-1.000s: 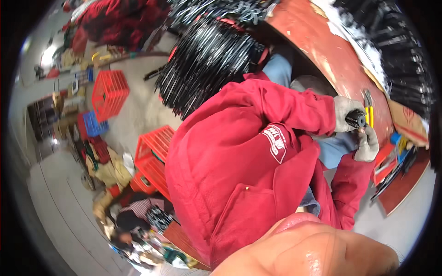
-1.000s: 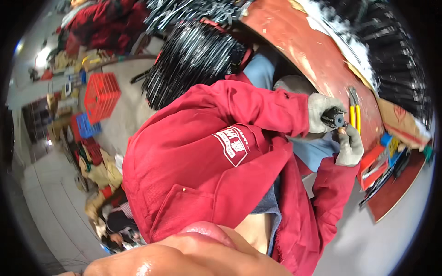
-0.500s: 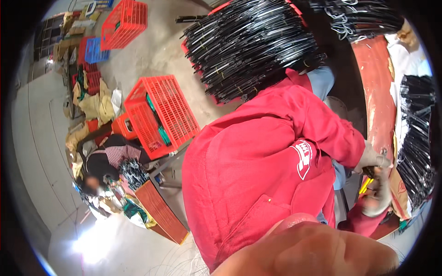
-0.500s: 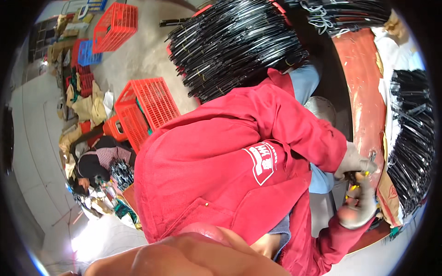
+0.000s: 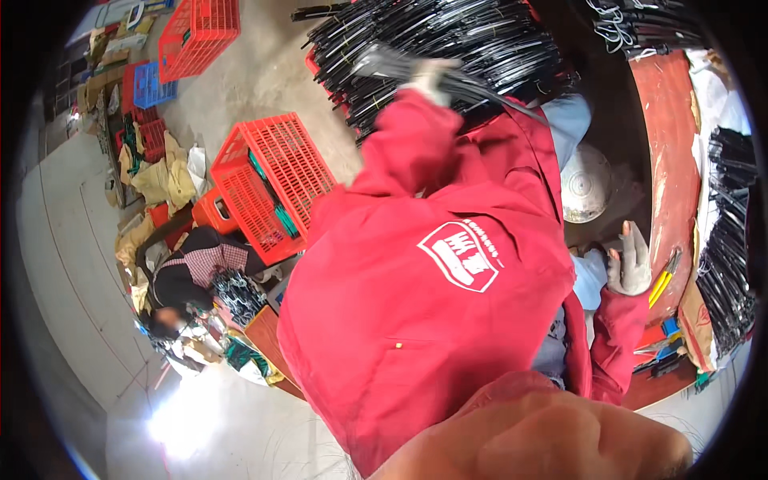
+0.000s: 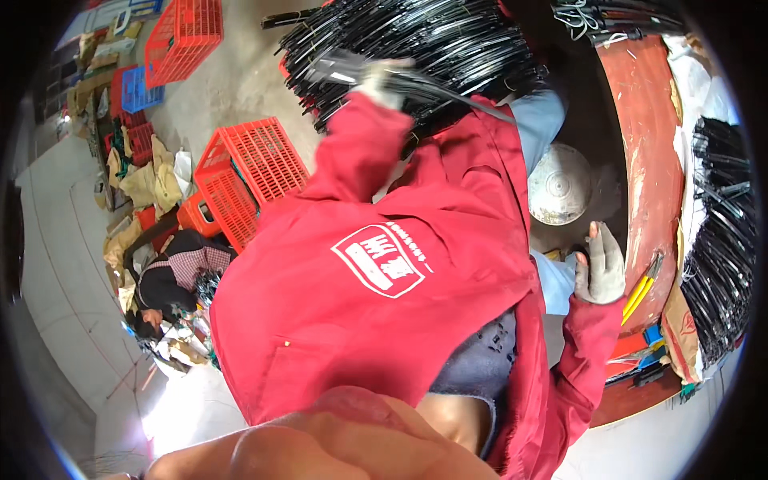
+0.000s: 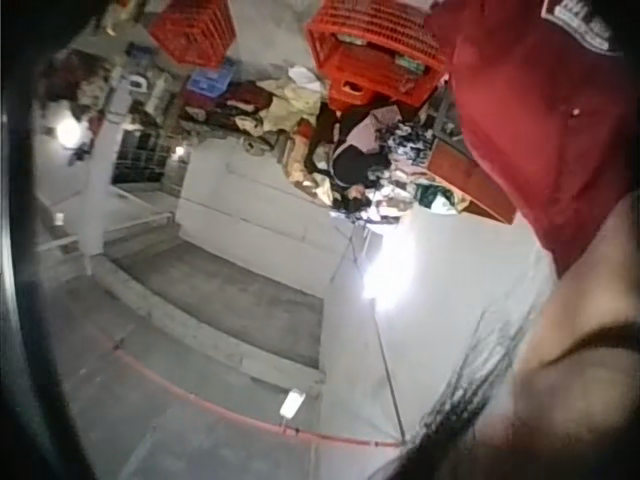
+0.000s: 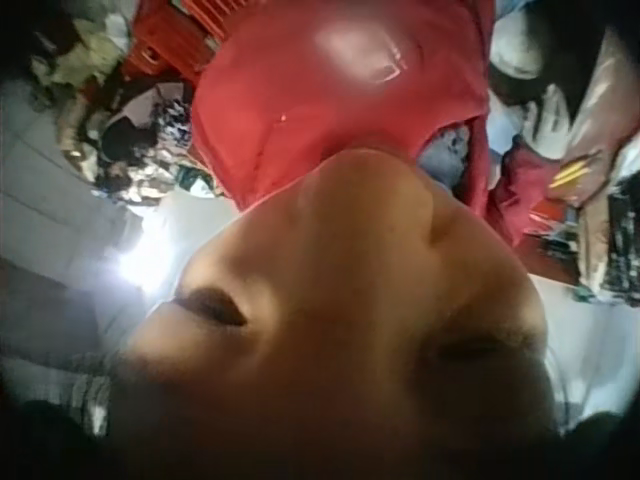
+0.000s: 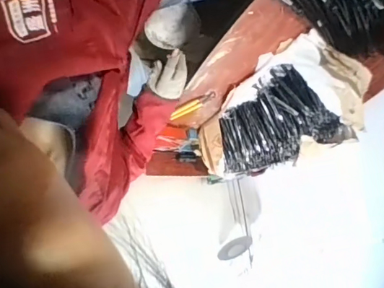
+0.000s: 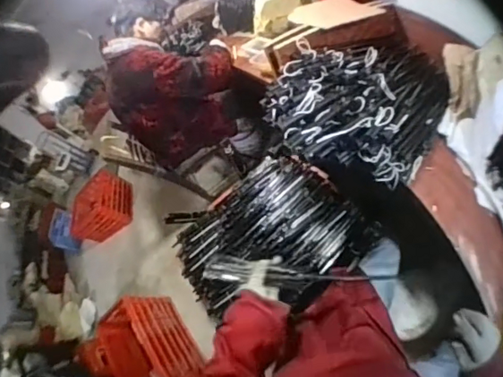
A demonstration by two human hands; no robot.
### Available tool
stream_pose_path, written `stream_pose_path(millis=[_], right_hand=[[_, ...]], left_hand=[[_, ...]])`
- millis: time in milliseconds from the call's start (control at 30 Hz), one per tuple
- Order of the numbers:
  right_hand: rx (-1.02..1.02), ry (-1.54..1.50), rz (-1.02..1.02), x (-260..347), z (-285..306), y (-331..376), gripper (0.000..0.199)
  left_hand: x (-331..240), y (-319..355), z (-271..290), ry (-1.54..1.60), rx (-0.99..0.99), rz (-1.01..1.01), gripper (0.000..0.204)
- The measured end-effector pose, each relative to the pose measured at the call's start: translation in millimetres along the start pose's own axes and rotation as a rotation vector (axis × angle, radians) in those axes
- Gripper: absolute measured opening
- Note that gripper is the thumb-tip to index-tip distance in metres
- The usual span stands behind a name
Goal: Assembling and securing bundles of wires using a hand tool at a workbench.
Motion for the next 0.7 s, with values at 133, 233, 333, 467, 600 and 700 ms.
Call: stream_pose_path(millis=[133, 233, 333, 467, 600, 700], right_hand=[[0.084, -0.019, 0.029, -3, -35, 9, 0.042], [0.048, -0.013, 0.015, 1, -46, 11, 0.043], [-0.021, 0.026, -0.038, -7, -44, 19, 0.045], [-0.046, -0.041, -0.187, -27, -43, 46, 0.044], [-0.140, 0.077, -0.295, -53, -14, 30, 0.044], [-0.671, 0.041, -0.524, -104, 61, 73, 0.040]], left_hand=[[-21, 30, 54, -0.166, -0.062, 0.144, 0.024], [-38, 74, 80, -0.326, -0.134, 0.260, 0.026], [-49, 108, 78, -0.501, -0.164, 0.371, 0.029], [-43, 104, 30, -0.851, -0.042, 0.548, 0.032], [-36, 42, -76, -1.330, 0.190, 0.598, 0.035], [2, 47, -207, -1.541, 0.507, 0.443, 0.032]])
Point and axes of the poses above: each hand's wrist, its own y-axis away from the middle knuckle, its own z-axis out of the back of the hand, x = y × z, the point moved 7 cm from there along -y, towards the middle knuckle, and after that the axes turned 10 degrees about -y, right-handed, at the moved point
